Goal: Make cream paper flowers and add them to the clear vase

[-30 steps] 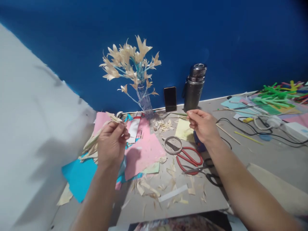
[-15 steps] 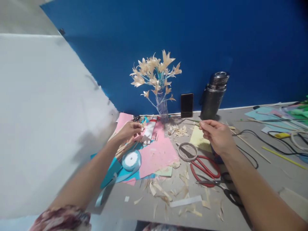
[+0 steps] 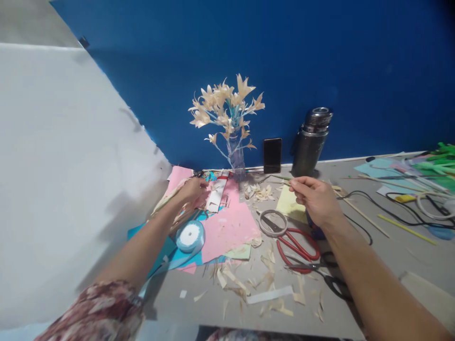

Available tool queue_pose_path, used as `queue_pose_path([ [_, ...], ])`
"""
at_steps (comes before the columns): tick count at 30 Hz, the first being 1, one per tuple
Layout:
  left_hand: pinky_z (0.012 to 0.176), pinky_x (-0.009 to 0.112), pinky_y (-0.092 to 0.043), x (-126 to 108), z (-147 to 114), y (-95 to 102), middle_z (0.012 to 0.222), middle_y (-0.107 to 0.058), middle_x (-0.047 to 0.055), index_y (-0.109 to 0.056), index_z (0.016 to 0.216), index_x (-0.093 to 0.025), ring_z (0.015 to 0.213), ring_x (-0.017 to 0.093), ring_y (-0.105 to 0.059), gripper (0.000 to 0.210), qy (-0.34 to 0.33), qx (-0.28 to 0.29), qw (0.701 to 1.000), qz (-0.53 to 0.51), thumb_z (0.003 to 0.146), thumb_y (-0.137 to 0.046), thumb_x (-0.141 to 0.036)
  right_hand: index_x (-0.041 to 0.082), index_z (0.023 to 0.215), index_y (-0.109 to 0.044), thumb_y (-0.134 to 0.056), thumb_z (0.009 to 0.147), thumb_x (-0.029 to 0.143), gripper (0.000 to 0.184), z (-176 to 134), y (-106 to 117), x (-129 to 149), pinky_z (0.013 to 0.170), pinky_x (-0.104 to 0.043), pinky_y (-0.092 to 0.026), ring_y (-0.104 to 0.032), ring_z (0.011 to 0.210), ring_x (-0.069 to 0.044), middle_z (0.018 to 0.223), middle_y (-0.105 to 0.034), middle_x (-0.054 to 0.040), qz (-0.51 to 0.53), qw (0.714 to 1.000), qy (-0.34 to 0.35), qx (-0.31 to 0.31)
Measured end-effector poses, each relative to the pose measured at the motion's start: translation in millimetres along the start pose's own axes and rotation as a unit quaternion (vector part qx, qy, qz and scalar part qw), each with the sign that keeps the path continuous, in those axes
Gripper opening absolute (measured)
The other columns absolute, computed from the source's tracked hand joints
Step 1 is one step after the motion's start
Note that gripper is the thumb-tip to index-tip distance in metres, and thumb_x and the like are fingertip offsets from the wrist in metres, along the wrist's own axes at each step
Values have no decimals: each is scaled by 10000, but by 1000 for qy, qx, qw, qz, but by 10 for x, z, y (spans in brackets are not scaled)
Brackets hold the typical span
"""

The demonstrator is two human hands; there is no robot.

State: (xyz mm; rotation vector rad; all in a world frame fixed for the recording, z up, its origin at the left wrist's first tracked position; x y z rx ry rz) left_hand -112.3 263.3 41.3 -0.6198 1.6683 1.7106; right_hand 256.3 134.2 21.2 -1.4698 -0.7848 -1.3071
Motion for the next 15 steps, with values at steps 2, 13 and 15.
queue_pose_path([
  [2, 638, 249, -346, -127, -54, 182, 626, -642, 2, -666, 609, -155, 661, 158, -535, 74, -20, -37, 998, 44, 661, -615, -142, 162, 732, -704, -818, 650, 366, 248, -1, 12, 14, 389, -201, -285, -374, 457, -58, 630, -643, -16, 3, 1000, 3, -4],
  [13, 595, 255, -382, -911, -1102, -402, 595, -512, -18, -526, 660, -192, 604, 137, -488, 302, -165, 61, 981, 82, 920, -432, -315, 167, 709, -704, -796, 652, 294, 167, -13, -15, 45, 383, -189, -290, -406, 467, -58, 640, -655, -17, -1, 1000, 10, -3],
  [15, 617, 255, -404, -918, -1256, -767, 689, -611, -7, -623, 854, -191, 653, 144, -545, 206, -162, 156, 971, 83, 905, -430, -240, 169, 705, -703, -788, 663, 282, 148, -24, -24, 65, 380, -190, -291, -401, 459, -54, 636, -654, -13, -6, 1000, 18, 0],
])
Point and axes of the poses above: each hand's wrist, its own z-axis towards the middle knuckle, its own y-axis out of the back of the hand, x = y × z, the point moved 10 cm from there along z, towards the middle knuckle
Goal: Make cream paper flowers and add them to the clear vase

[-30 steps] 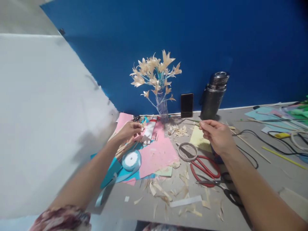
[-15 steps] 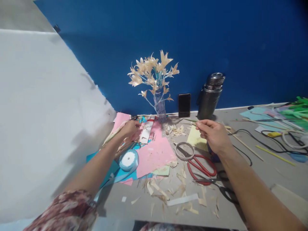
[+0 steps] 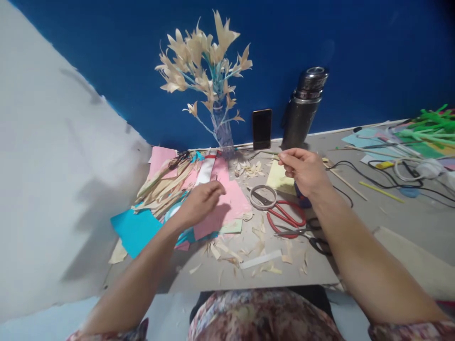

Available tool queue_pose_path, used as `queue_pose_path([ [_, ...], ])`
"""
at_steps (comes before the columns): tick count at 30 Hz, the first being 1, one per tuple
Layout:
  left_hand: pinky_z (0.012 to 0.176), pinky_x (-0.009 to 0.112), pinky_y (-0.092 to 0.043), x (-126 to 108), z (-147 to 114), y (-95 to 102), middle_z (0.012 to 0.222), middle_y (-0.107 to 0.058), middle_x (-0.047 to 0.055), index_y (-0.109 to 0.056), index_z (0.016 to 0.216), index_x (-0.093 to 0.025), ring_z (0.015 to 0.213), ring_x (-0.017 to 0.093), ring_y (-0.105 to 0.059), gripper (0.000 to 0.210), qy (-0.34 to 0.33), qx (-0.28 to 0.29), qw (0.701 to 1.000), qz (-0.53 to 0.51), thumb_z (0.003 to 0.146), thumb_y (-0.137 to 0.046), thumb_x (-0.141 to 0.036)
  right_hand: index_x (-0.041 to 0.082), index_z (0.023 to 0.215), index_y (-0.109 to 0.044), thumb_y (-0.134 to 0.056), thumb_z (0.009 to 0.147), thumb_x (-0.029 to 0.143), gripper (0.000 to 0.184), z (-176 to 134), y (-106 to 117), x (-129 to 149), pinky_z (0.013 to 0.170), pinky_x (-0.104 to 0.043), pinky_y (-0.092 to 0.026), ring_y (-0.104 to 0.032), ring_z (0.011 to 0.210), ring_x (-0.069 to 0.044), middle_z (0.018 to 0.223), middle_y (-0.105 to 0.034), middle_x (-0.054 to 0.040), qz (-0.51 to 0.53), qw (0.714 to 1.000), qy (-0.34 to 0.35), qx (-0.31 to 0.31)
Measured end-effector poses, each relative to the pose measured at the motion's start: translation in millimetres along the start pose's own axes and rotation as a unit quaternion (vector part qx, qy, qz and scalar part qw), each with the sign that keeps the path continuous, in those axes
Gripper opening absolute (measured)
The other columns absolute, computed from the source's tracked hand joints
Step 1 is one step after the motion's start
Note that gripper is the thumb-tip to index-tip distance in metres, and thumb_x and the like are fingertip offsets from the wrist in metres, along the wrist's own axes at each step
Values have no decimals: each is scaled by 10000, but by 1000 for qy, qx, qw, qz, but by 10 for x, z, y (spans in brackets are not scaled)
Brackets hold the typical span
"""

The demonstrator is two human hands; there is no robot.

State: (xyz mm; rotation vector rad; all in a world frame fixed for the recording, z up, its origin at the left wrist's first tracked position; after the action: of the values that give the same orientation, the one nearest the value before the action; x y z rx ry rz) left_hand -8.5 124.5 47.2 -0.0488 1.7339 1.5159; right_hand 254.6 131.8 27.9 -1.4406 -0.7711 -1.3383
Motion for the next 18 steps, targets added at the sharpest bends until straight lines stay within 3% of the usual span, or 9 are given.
queue_pose_path([
  [1, 635, 258, -413, -53, -6, -174, 775, -660, 7, -643, 949, -197, 703, 149, -576, 203, -11, 45, 999, 0, 895, -449, -221, 168, 703, -703, -786, 667, 277, 142, -6, -8, 11, 379, -190, -292, -399, 457, -53, 632, -653, -12, -1, 1000, 4, 3],
  [3, 655, 270, -413, -125, -5, -397, 862, -693, 34, -673, 915, -195, 755, 163, -598, 193, -25, 90, 995, 31, 877, -485, -213, 166, 701, -702, -784, 678, 274, 137, -14, -28, 28, 376, -189, -293, -397, 454, -51, 627, -651, -10, -2, 1000, 12, 11],
  [5, 637, 275, -400, -147, 0, -545, 802, -683, 38, -678, 807, -183, 721, 166, -591, 203, -23, 117, 992, 47, 880, -495, -230, 166, 708, -702, -778, 687, 274, 134, -12, -39, 31, 375, -190, -293, -398, 452, -51, 627, -653, -10, -6, 1000, 19, 16],
  [8, 638, 271, -407, -172, -12, -713, 801, -663, 30, -686, 835, -187, 725, 166, -589, 128, -29, 139, 990, 22, 837, -570, -241, 168, 717, -703, -767, 695, 273, 125, 9, -33, 1, 375, -191, -287, -399, 449, -53, 630, -656, -8, -20, 999, 23, 16],
  [11, 686, 276, -421, -187, -38, -848, 879, -637, 34, -684, 841, -199, 809, 181, -588, 97, -63, 134, 988, 38, 750, -648, -202, 164, 711, -704, -765, 694, 272, 125, 29, -36, -31, 372, -191, -278, -401, 446, -54, 629, -655, -10, -34, 999, 24, 19],
  [14, 694, 275, -411, -138, -41, -899, 846, -614, 28, -631, 753, -189, 812, 174, -571, 58, -71, 111, 991, 24, 774, -586, -161, 161, 706, -706, -770, 689, 276, 132, 34, -47, -48, 374, -193, -270, -402, 446, -55, 624, -651, -9, -33, 999, 19, 23],
  [18, 634, 263, -388, 12, 9, -667, 736, -576, -5, -555, 754, -187, 690, 144, -519, 100, -21, 19, 995, -92, 842, -509, -206, 160, 710, -709, -782, 679, 291, 153, 31, -34, -54, 383, -194, -270, -399, 447, -53, 623, -648, -6, -34, 999, 9, 14],
])
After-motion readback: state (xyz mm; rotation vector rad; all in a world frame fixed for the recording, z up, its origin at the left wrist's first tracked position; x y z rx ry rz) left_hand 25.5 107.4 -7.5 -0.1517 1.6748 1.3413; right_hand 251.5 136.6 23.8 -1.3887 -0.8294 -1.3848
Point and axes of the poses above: each hand's wrist, its own z-axis towards the middle knuckle, its own y-axis out of the back of the hand, x = y × z, the point moved 10 cm from there along z, towards the middle knuckle
